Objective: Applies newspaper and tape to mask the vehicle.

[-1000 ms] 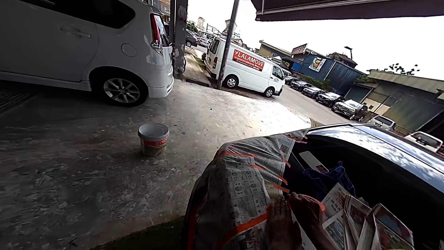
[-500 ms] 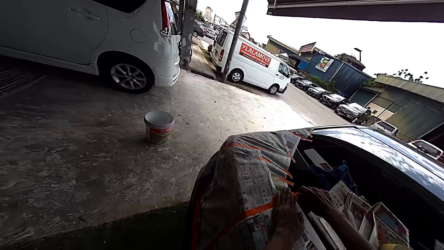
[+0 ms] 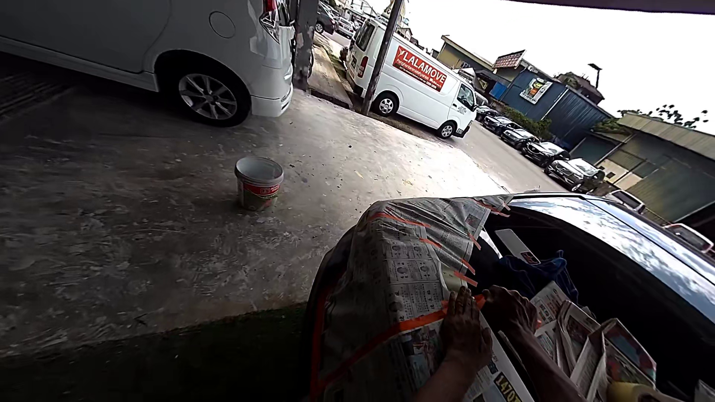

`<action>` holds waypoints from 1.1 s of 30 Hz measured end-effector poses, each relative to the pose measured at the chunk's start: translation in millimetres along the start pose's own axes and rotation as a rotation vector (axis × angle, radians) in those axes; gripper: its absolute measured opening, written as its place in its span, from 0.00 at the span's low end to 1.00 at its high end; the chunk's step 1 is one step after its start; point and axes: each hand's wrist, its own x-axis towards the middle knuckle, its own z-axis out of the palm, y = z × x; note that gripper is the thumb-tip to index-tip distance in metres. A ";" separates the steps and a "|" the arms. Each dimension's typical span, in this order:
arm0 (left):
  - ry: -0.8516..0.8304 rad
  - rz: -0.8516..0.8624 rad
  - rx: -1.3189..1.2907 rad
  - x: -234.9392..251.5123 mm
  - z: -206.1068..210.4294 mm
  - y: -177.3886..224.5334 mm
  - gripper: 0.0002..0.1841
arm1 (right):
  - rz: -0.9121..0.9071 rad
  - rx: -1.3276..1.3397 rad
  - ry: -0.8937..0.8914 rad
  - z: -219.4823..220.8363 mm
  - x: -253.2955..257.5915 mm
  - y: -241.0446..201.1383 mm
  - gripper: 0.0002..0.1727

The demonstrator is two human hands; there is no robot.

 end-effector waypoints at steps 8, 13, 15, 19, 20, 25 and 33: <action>-0.032 0.017 -0.004 3.5 -2.9 -2.0 0.39 | -0.060 -0.057 0.004 6.7 3.4 7.3 0.25; -0.031 0.063 -0.008 9.8 -2.6 4.2 0.40 | -0.204 -0.141 -0.056 1.5 -2.7 23.9 0.22; -0.043 0.050 -0.005 8.6 -4.0 6.5 0.40 | -0.193 -0.171 -0.091 -3.3 -2.5 19.0 0.22; -0.066 0.020 0.033 7.4 -5.8 11.9 0.40 | -0.282 -0.258 -0.151 -11.0 3.6 17.1 0.20; -0.055 0.017 0.045 6.8 -6.1 10.2 0.39 | -0.312 -0.281 -0.150 -13.9 4.2 14.0 0.18; -0.036 0.030 0.091 5.2 -1.6 8.1 0.40 | -0.441 -0.428 -0.111 -14.5 4.1 6.9 0.15; -0.045 0.013 -0.045 5.1 -1.7 11.7 0.40 | -0.271 -0.302 0.258 -56.1 -0.5 148.0 0.15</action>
